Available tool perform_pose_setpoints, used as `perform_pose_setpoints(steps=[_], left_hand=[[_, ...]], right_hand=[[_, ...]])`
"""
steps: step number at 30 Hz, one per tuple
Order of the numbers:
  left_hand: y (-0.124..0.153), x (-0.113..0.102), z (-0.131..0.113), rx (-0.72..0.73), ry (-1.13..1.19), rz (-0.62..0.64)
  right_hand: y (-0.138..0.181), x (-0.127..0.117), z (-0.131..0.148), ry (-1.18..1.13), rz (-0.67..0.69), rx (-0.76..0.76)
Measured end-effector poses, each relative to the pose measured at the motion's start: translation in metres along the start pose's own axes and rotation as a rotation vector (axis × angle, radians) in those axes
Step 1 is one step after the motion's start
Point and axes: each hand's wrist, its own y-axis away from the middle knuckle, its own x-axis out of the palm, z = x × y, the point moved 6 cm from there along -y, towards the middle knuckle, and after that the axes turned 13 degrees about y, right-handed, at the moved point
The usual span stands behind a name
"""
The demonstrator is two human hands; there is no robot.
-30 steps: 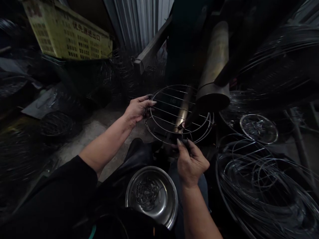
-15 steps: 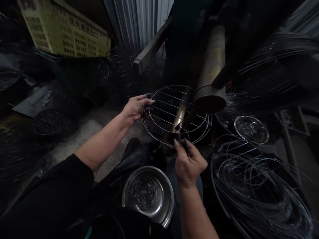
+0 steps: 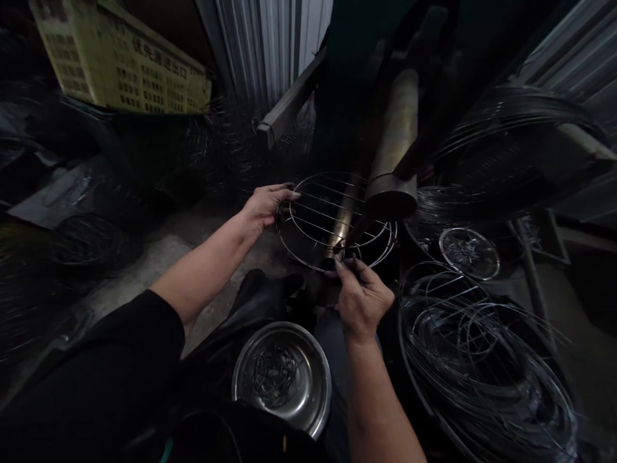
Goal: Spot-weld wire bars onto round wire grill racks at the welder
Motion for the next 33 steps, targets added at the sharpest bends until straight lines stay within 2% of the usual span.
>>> perform_pose_setpoints(steps=[7, 12, 17, 19, 23, 27, 33], left_hand=[[-0.006, 0.001, 0.002, 0.012, -0.025, 0.036], [-0.001, -0.001, 0.003, -0.010, -0.039, 0.007], [-0.001, -0.004, 0.006, -0.009, -0.017, 0.029], [0.000, -0.006, 0.006, 0.008, 0.001, 0.029], [0.012, -0.009, 0.007, 0.031, 0.023, 0.020], [0.030, -0.013, 0.009, 0.019, 0.006, -0.005], [0.047, -0.014, 0.010, 0.015, 0.015, -0.018]], right_hand=[[-0.002, 0.002, 0.000, -0.021, -0.021, -0.007], [-0.001, 0.001, -0.003, -0.022, -0.011, -0.018], [0.015, -0.031, -0.003, 0.031, -0.052, -0.066], [0.022, -0.039, -0.004, 0.018, 0.026, -0.042], [0.033, -0.034, -0.008, -0.014, 0.247, 0.072], [0.036, -0.029, -0.008, -0.052, 0.262, 0.086], [0.038, -0.027, -0.004, -0.043, 0.326, 0.011]])
